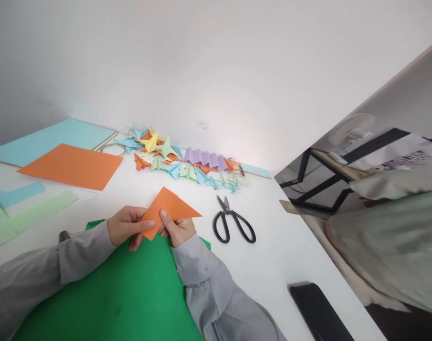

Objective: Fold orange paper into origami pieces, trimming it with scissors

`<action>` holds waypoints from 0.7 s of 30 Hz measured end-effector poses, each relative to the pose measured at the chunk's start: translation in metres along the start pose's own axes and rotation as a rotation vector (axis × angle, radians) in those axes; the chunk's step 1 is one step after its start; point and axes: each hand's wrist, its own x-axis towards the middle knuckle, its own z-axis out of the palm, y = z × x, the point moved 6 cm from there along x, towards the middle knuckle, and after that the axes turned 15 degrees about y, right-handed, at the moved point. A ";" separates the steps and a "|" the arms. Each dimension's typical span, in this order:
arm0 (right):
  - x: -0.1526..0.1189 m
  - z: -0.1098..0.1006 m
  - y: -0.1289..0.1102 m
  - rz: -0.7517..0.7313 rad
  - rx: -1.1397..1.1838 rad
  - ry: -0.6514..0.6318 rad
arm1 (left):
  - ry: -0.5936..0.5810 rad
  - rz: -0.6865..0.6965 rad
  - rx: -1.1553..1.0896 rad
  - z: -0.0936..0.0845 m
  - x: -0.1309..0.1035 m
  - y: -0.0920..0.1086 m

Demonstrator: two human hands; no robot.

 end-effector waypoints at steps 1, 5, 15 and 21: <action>0.001 0.000 0.000 0.010 0.001 0.008 | -0.004 0.010 -0.002 0.000 0.000 0.000; 0.004 -0.004 0.002 0.061 0.031 0.058 | -0.026 0.029 -0.020 0.001 -0.001 0.002; 0.011 -0.012 0.013 0.282 0.162 0.175 | 0.014 -0.071 -0.225 -0.007 0.006 0.002; 0.015 -0.010 0.012 0.300 0.306 0.163 | 0.160 -0.141 -0.360 -0.017 0.011 0.001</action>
